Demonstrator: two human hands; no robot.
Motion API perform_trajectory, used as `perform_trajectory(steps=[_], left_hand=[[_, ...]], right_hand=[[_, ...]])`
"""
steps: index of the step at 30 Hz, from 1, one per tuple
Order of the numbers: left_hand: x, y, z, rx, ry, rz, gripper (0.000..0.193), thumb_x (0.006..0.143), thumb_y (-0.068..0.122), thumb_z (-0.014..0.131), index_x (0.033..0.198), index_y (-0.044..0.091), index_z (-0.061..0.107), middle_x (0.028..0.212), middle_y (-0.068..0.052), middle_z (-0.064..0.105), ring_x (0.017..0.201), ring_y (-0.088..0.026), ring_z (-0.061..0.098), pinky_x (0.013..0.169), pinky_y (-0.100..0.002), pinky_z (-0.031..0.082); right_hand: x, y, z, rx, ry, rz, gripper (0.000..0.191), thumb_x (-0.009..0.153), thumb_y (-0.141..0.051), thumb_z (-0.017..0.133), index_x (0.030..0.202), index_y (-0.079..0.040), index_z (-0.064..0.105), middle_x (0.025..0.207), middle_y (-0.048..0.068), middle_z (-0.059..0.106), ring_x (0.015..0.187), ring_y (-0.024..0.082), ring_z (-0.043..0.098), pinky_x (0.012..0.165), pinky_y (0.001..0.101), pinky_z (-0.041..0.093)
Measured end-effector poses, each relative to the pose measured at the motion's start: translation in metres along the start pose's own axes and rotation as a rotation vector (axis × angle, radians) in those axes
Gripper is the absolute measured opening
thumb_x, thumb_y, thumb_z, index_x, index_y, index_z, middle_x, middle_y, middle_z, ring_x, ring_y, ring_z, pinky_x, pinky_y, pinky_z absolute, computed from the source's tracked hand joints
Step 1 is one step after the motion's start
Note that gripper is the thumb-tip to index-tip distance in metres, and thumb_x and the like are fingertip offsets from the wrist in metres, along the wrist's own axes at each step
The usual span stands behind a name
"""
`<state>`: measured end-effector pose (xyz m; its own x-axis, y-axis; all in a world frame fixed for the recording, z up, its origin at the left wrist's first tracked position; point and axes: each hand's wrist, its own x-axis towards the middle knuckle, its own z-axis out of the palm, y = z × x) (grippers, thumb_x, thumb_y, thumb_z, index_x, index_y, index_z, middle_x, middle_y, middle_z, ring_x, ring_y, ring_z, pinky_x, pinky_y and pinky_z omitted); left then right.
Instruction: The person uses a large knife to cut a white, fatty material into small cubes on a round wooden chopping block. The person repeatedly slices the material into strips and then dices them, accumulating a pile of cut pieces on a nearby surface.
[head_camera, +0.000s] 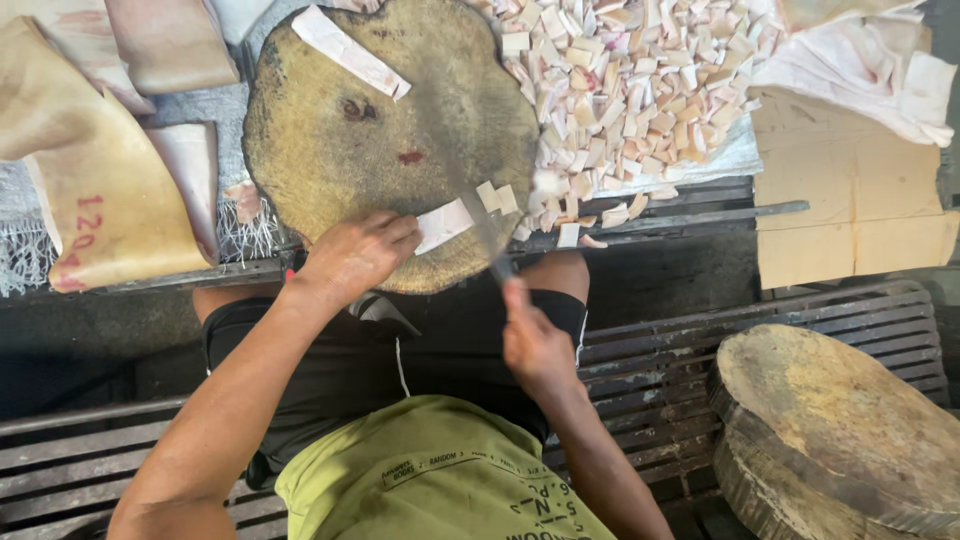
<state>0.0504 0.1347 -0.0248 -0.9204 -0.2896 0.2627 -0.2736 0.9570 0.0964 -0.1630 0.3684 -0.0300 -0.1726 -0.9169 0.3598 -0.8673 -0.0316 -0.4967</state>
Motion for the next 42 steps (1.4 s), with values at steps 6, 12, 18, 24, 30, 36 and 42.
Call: perform_trajectory(steps=[6,12,18,24,30,36,42], left_hand=[[0.004,-0.001,0.002,0.024,0.044,-0.003,0.026,0.081,0.008,0.065,0.106,0.009,0.072,0.115,-0.002,0.068,0.106,-0.022,0.067,0.085,-0.034,0.058],[0.005,0.003,0.003,-0.011,-0.012,-0.033,0.021,0.082,0.007,0.066,0.103,0.009,0.071,0.11,-0.001,0.067,0.104,-0.021,0.067,0.086,-0.033,0.058],[0.009,0.002,-0.001,-0.023,0.052,-0.025,0.024,0.079,0.008,0.064,0.102,0.009,0.071,0.114,-0.004,0.068,0.106,-0.024,0.066,0.081,-0.034,0.058],[0.006,0.001,0.002,-0.059,0.105,-0.055,0.022,0.08,0.01,0.064,0.102,0.008,0.07,0.114,-0.007,0.066,0.106,-0.026,0.065,0.09,-0.038,0.055],[0.003,0.004,-0.002,-0.058,0.032,-0.077,0.02,0.08,0.01,0.065,0.099,0.01,0.07,0.104,-0.004,0.063,0.105,-0.025,0.064,0.097,-0.039,0.052],[0.006,-0.008,-0.012,-0.074,0.03,-0.101,0.026,0.078,0.014,0.068,0.104,0.01,0.072,0.112,-0.008,0.066,0.109,-0.03,0.063,0.097,-0.044,0.05],[0.013,-0.087,-0.027,-0.13,0.338,-0.464,0.035,0.091,-0.008,0.063,0.124,0.003,0.071,0.136,-0.015,0.067,0.129,-0.037,0.061,0.118,-0.044,0.048]], right_hand=[[-0.006,-0.001,-0.026,0.142,0.036,0.18,0.072,0.089,0.009,0.059,0.157,-0.009,0.044,0.083,0.015,0.073,0.065,0.018,0.066,0.064,0.0361,0.06],[-0.002,0.0,-0.01,-0.001,0.424,-0.179,0.066,0.094,0.012,0.064,0.155,0.002,0.041,0.099,0.032,0.071,0.055,0.012,0.059,0.051,0.028,0.053],[0.001,-0.007,-0.004,0.004,-0.07,0.011,0.068,0.09,0.005,0.065,0.154,-0.005,0.045,0.098,0.021,0.072,0.077,0.029,0.07,0.067,0.0393,0.06],[-0.014,-0.019,-0.034,0.273,0.211,0.141,0.061,0.1,0.006,0.059,0.157,-0.003,0.041,0.092,0.012,0.074,0.069,0.016,0.071,0.064,0.0323,0.062],[-0.006,-0.014,-0.005,-0.21,-0.148,-0.063,0.066,0.096,0.002,0.062,0.155,0.001,0.033,0.097,0.028,0.073,0.075,0.033,0.071,0.063,0.0406,0.056],[-0.001,-0.025,-0.022,0.183,-0.164,0.345,0.061,0.096,-0.004,0.058,0.155,-0.006,0.042,0.088,0.023,0.073,0.072,0.034,0.075,0.065,0.0412,0.059],[-0.005,-0.022,-0.038,0.199,-0.283,0.222,0.06,0.093,-0.003,0.061,0.151,-0.006,0.046,0.075,0.02,0.072,0.061,0.035,0.074,0.057,0.0424,0.058]])
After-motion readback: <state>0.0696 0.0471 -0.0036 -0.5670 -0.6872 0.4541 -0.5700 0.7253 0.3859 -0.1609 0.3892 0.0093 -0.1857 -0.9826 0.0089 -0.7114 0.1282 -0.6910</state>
